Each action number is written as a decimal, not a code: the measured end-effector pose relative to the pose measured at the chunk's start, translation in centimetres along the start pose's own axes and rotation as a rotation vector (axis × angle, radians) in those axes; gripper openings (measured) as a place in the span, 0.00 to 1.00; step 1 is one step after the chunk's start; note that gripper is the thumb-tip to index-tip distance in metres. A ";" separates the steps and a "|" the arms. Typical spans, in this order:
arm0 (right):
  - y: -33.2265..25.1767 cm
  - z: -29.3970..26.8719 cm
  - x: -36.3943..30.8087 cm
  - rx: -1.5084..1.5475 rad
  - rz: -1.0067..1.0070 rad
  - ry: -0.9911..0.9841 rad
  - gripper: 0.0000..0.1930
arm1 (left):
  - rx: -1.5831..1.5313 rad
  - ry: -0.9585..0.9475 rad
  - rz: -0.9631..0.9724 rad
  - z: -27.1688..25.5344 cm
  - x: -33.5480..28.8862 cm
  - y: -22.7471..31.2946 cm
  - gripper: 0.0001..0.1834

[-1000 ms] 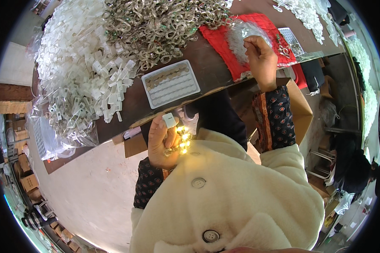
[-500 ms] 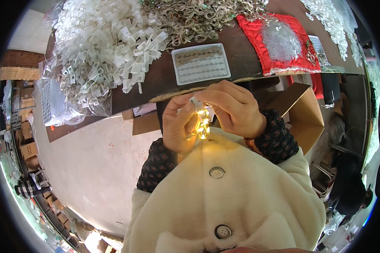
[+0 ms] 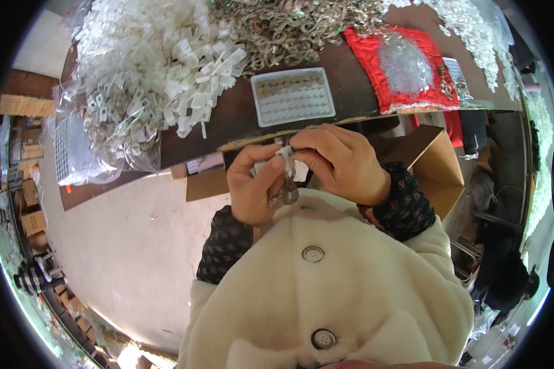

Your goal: The person assembles small LED light units by inserting a bulb into a white plastic housing and placing a metal contact into a tray. The person repeatedly picks up a housing, inserts a bulb, and places the contact into a compartmentalized tray on the table.

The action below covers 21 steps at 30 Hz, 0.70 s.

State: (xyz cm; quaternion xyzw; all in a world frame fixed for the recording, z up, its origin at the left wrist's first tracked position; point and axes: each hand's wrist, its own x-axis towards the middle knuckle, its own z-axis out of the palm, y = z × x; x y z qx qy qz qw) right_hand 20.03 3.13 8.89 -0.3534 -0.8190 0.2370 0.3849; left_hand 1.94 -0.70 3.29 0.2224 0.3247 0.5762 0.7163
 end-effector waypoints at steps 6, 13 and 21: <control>0.9 -0.6 -0.4 0.128 0.075 -0.047 0.07 | 0.050 -0.054 -0.009 -0.1 0.2 -0.2 0.08; 0.7 -1.2 -0.8 0.201 0.215 0.027 0.06 | 0.344 -0.016 -0.085 1.2 0.4 2.0 0.09; 1.9 -1.8 -1.6 0.287 0.202 0.119 0.05 | 1.023 0.385 1.008 -0.1 3.8 23.9 0.06</control>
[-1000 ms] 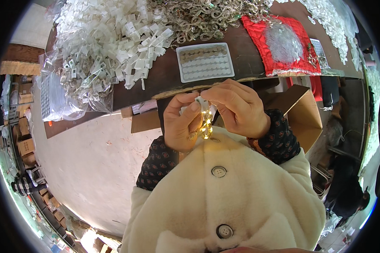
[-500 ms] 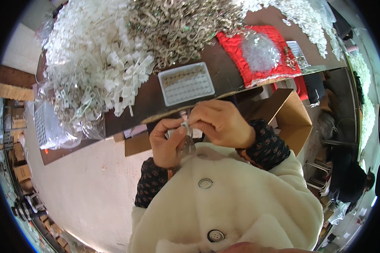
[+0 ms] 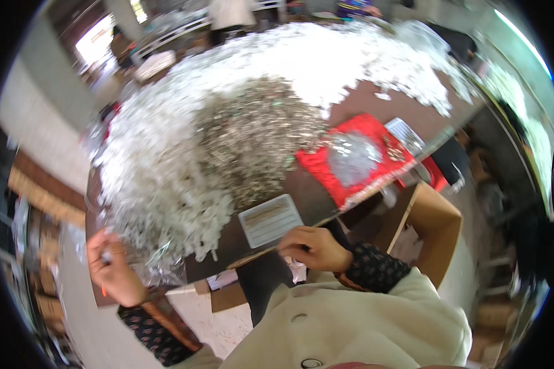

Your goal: The person assembles small LED light units by inserting a bulb into a white plastic housing and placing a metal contact into a tray. The person repeatedly picks up a housing, inserts a bulb, and places the contact into a compartmentalized tray on the table.

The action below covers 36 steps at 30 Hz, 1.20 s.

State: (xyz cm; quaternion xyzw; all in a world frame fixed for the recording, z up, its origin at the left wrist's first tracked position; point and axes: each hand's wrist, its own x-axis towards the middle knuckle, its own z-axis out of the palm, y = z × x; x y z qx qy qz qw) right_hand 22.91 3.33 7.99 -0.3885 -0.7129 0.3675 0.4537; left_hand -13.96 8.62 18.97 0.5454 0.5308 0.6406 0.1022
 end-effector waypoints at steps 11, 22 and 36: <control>1.2 -3.1 -0.3 -0.041 0.138 0.277 0.15 | 0.702 -0.249 0.316 -1.8 -0.3 -2.6 0.11; 12.1 -16.7 10.5 -0.813 0.188 0.363 0.32 | -0.054 -0.622 -0.023 8.2 -18.5 -1.2 0.02; 15.3 -14.4 15.1 -0.788 0.391 0.147 0.39 | -0.237 -0.634 -0.637 8.4 -21.9 -4.2 0.07</control>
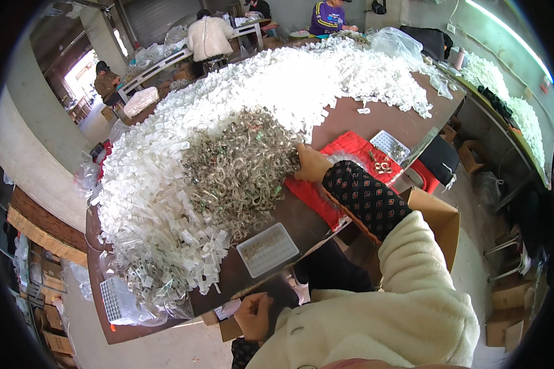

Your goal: The person assembles small LED light units by inserting a bulb into a white plastic housing and placing a metal contact into a tray. The person repeatedly picks up a housing, inserts a bulb, and places the contact into a compartmentalized tray on the table.

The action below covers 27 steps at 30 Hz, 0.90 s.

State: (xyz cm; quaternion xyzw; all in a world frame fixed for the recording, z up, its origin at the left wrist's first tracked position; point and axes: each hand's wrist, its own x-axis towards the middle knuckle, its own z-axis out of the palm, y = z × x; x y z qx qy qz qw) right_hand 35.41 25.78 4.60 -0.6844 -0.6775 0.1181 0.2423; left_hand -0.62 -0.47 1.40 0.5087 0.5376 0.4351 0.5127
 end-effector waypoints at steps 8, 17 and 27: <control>-2.5 -1.2 -3.5 0.126 0.071 -0.007 0.24 | -0.034 -0.025 -0.055 0.5 -0.7 0.4 0.05; -6.2 0.8 -12.9 0.035 -0.134 0.044 0.21 | -0.046 -0.062 -0.020 1.0 -1.1 0.6 0.06; -8.0 -1.3 -15.8 -0.092 -0.296 0.084 0.22 | -0.028 -0.092 -0.028 1.3 -1.3 0.4 0.06</control>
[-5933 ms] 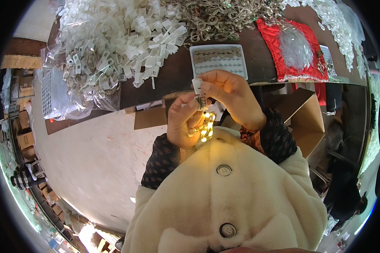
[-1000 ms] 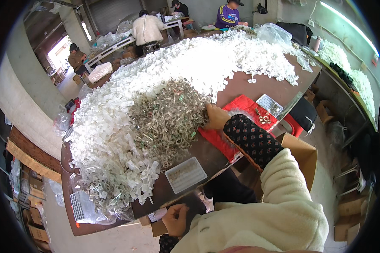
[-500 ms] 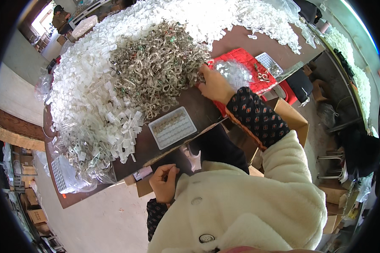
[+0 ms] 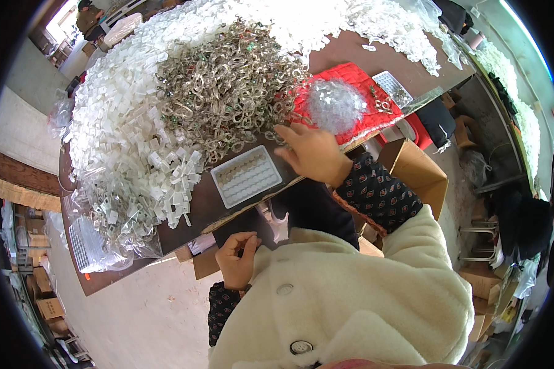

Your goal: The person assembles small LED light units by inserting a bulb into a white plastic housing and placing a metal contact into a tray. The person repeatedly picks up a housing, inserts a bulb, and places the contact into a compartmentalized tray on the table.

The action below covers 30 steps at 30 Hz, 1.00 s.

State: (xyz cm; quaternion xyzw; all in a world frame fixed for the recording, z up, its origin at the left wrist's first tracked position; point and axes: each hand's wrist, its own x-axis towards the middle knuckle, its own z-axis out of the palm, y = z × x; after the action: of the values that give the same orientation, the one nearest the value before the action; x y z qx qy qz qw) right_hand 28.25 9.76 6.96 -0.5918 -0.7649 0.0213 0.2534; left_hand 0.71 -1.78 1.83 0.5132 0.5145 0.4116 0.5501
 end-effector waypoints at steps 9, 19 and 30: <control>9.5 0.8 9.5 0.033 0.295 0.167 0.45 | 0.012 -0.017 -0.075 0.2 0.1 -0.3 0.06; 7.6 -0.4 8.9 0.306 0.265 0.177 0.29 | 0.016 -0.018 -0.066 0.2 0.6 -0.7 0.06; 2.6 1.5 1.9 0.233 0.073 0.089 0.33 | 0.032 -0.026 -0.065 0.2 0.1 -0.8 0.07</control>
State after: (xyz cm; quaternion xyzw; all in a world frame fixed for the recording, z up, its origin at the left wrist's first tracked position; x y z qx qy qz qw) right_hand 29.61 12.66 5.49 -0.5863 -0.7232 0.0929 0.3530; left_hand 0.82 -1.82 0.98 0.5103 0.5302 0.3783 0.5615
